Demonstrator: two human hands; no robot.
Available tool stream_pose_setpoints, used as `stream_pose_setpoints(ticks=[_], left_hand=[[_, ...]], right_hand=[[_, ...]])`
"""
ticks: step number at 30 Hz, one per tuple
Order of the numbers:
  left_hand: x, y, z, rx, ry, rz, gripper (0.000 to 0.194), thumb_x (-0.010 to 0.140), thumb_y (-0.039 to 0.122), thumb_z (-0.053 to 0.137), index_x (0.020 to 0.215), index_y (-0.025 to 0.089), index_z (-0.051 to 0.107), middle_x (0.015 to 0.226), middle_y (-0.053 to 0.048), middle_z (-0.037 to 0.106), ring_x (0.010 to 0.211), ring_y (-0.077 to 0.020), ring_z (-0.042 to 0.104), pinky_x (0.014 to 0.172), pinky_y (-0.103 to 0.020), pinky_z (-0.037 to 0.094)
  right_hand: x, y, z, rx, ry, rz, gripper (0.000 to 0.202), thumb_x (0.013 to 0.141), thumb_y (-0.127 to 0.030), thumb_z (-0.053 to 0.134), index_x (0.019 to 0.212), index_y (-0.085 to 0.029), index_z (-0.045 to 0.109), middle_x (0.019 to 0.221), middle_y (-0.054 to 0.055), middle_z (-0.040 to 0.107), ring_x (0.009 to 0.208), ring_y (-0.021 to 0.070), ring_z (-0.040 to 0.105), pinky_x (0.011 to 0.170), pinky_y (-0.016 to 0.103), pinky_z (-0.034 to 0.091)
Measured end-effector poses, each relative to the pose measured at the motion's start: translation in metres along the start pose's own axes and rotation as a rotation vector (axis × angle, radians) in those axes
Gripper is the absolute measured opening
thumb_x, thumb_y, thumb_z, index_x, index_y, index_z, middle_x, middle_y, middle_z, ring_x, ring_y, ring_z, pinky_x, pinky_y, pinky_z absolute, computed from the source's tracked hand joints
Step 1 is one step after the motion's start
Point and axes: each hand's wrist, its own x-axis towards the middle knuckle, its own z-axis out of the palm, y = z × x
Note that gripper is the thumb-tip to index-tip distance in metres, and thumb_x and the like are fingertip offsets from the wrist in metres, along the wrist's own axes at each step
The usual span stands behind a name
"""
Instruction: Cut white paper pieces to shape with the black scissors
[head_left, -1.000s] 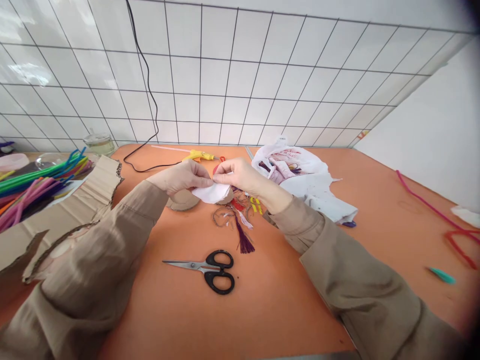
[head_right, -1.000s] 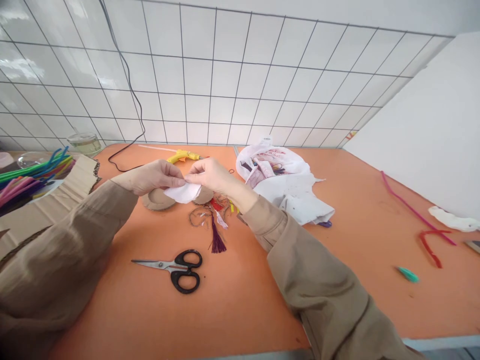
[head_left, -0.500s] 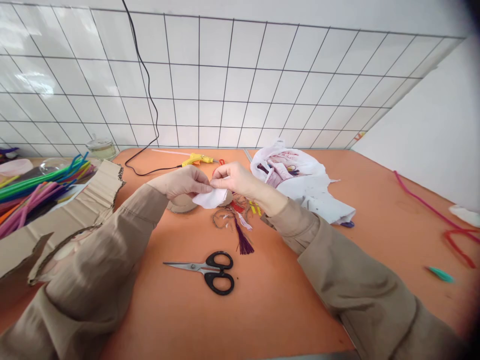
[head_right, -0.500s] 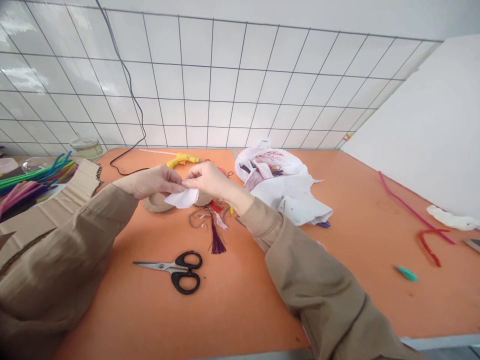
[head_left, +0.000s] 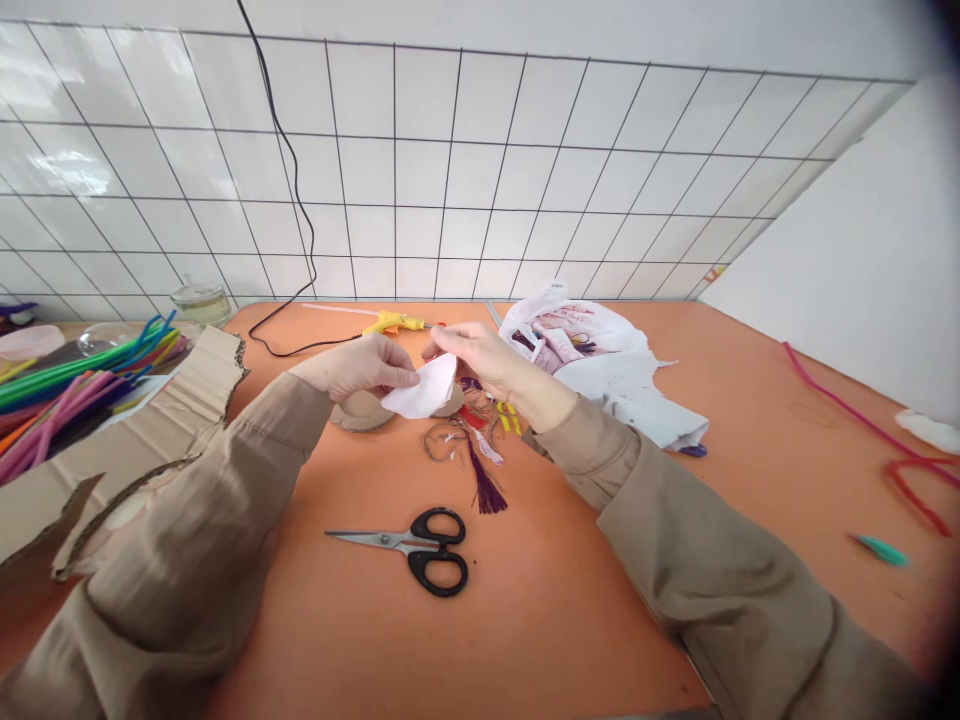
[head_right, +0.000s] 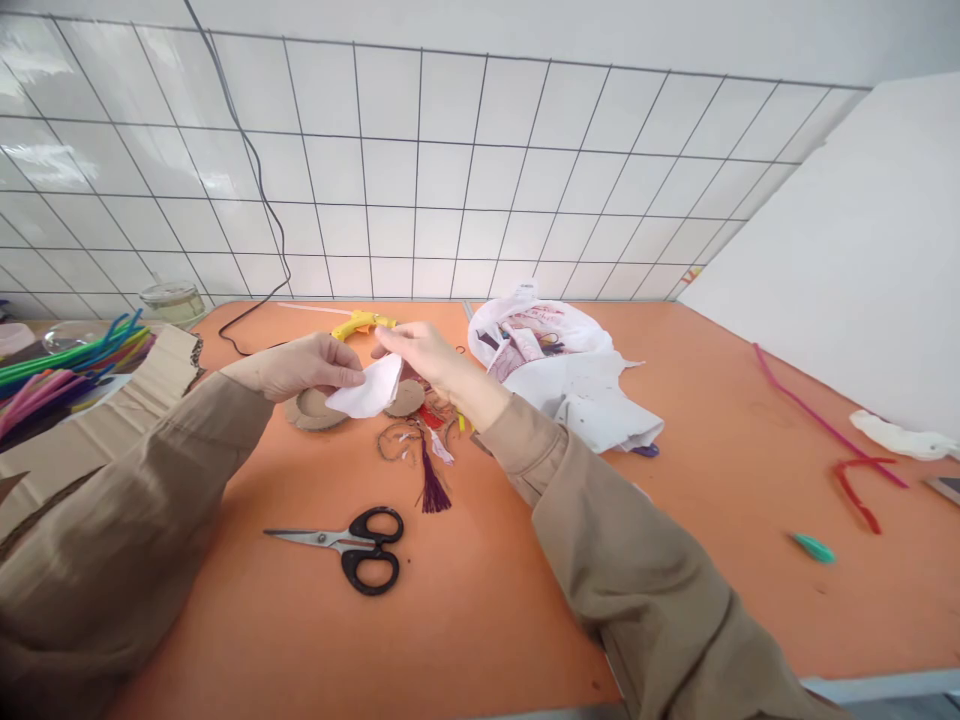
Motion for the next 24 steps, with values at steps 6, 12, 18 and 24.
stream_pose_setpoints(ticks=[6, 12, 18, 24], left_hand=[[0.002, -0.002, -0.002, -0.019, -0.010, 0.010, 0.022, 0.066, 0.023, 0.078, 0.053, 0.015, 0.063, 0.050, 0.002, 0.053, 0.049, -0.0086, 0.045, 0.050, -0.023, 0.039], [0.002, -0.003, -0.002, -0.056, 0.000, 0.004, 0.020, 0.068, 0.024, 0.077, 0.056, 0.014, 0.065, 0.052, 0.002, 0.056, 0.050, -0.0080, 0.051, 0.050, -0.020, 0.041], [0.002, -0.002, 0.003, -0.089, 0.081, -0.014, 0.010, 0.069, 0.020, 0.076, 0.067, 0.012, 0.071, 0.061, -0.002, 0.065, 0.056, -0.0118, 0.061, 0.053, -0.022, 0.048], [0.004, 0.001, 0.009, -0.120, 0.206, 0.003, 0.013, 0.071, 0.011, 0.072, 0.059, 0.011, 0.067, 0.051, 0.000, 0.060, 0.047, -0.0087, 0.054, 0.047, -0.020, 0.042]], right_hand=[[-0.001, -0.005, -0.004, 0.066, -0.032, 0.120, 0.052, 0.074, -0.066, 0.069, 0.067, -0.015, 0.066, 0.061, 0.005, 0.064, 0.054, 0.0142, 0.058, 0.053, 0.026, 0.046], [-0.004, -0.007, 0.002, -0.082, 0.001, -0.030, 0.016, 0.061, -0.019, 0.077, 0.062, -0.014, 0.061, 0.055, -0.002, 0.057, 0.050, 0.0084, 0.050, 0.048, 0.021, 0.037], [-0.008, -0.010, 0.004, -0.118, -0.051, -0.089, 0.017, 0.062, -0.025, 0.076, 0.065, -0.015, 0.062, 0.054, -0.004, 0.053, 0.050, 0.0074, 0.046, 0.046, 0.020, 0.033], [-0.006, -0.008, 0.002, -0.144, -0.038, -0.064, 0.018, 0.060, -0.023, 0.078, 0.068, -0.015, 0.063, 0.055, -0.002, 0.056, 0.052, 0.0095, 0.050, 0.048, 0.021, 0.037]])
